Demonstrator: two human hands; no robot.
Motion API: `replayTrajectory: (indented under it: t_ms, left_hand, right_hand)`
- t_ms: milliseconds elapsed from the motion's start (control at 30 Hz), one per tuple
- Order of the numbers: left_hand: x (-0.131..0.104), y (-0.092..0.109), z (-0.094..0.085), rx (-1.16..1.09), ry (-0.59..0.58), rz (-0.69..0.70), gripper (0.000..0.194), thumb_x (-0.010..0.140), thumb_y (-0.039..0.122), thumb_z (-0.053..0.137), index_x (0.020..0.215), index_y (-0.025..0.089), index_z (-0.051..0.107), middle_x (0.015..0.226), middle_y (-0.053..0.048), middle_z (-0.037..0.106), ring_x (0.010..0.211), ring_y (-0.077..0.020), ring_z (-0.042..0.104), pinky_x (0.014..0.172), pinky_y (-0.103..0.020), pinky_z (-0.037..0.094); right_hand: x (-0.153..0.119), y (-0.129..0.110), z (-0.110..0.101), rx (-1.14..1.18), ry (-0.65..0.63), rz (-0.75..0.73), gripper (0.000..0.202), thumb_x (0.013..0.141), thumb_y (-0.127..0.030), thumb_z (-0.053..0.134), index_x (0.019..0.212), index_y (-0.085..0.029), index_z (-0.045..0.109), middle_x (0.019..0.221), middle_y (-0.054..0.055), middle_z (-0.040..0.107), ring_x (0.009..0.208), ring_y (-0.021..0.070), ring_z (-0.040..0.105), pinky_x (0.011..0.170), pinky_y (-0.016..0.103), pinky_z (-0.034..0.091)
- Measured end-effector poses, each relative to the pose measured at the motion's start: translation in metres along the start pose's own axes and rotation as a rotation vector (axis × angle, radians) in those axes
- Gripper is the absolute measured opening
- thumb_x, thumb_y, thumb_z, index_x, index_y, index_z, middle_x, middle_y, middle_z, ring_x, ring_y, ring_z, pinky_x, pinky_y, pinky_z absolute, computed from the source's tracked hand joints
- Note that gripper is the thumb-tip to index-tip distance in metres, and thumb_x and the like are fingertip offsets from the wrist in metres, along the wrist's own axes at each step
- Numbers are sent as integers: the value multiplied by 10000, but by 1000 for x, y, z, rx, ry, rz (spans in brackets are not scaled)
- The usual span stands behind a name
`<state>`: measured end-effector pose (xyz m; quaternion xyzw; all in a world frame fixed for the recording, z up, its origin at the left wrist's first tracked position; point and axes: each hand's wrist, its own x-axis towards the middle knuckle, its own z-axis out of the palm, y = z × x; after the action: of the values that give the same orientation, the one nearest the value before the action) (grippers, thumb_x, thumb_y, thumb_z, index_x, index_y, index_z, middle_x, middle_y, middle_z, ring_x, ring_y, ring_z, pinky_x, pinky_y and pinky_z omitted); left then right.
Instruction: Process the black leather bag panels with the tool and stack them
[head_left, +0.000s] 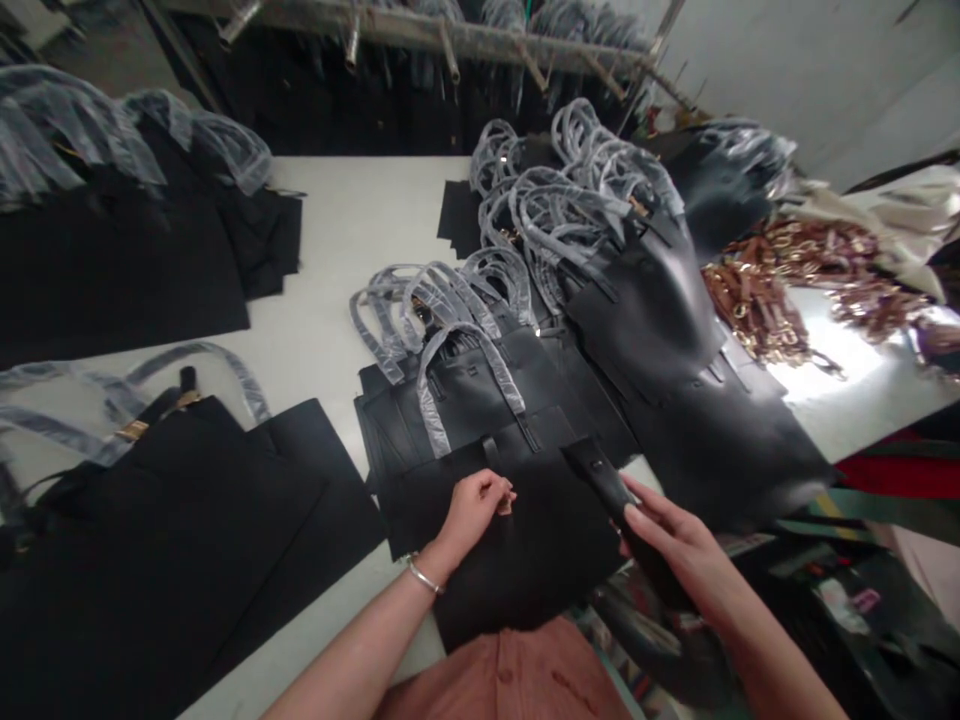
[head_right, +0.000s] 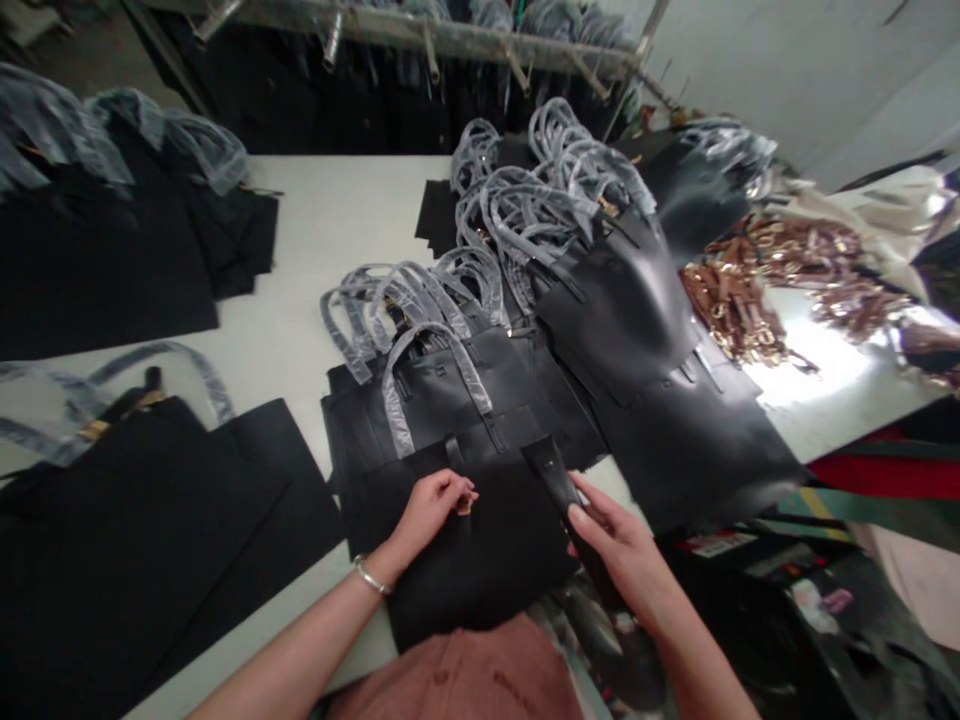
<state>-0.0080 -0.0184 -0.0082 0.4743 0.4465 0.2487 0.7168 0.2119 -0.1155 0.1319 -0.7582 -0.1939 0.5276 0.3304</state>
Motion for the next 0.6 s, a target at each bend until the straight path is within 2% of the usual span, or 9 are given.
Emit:
replayTrajectory:
  t_ms: [100,233,300,467,600]
  left_hand:
    - [-2,-5,4,-202,-3,14,213,764,301,676,803,158,524,886,-75,681,816,-195,685,721,-294,523]
    - [-6,-13,5,-379,-41,74,319,728,178,695,882,199,417,1000,-64,665,938,-189,663,821,-309,495]
    - [-8,-17,5,-391,-33,99,312,748,163,667,892,205,394,978,-53,666,930,-176,658,810,-295,490]
    - [-12,-18,4,-308,-25,128,240,784,167,586,893,209,376,762,24,618,694,-117,622,614,-208,446]
    - [-12,-14,2,-217,31,183,196,792,132,525,912,202,387,728,34,595,661,-103,584,597,-202,428]
  right_hand:
    - [-2,8,19,7,-114,60,873,674,-580,691,1387,-141,442,564,-49,566,477,116,502,431,226,349]
    - [-1,23,37,66,-256,86,807,678,-527,713,1358,-157,483,637,-37,590,511,116,531,473,238,374]
    - [1,29,43,75,-299,98,773,678,-514,719,1337,-169,512,664,-27,609,511,114,538,480,241,383]
    - [11,26,54,14,-317,84,761,716,-534,672,1366,-190,475,742,4,657,508,127,578,443,237,399]
    - [13,23,57,-17,-303,89,772,717,-538,670,1375,-191,463,721,3,661,504,127,582,443,235,424]
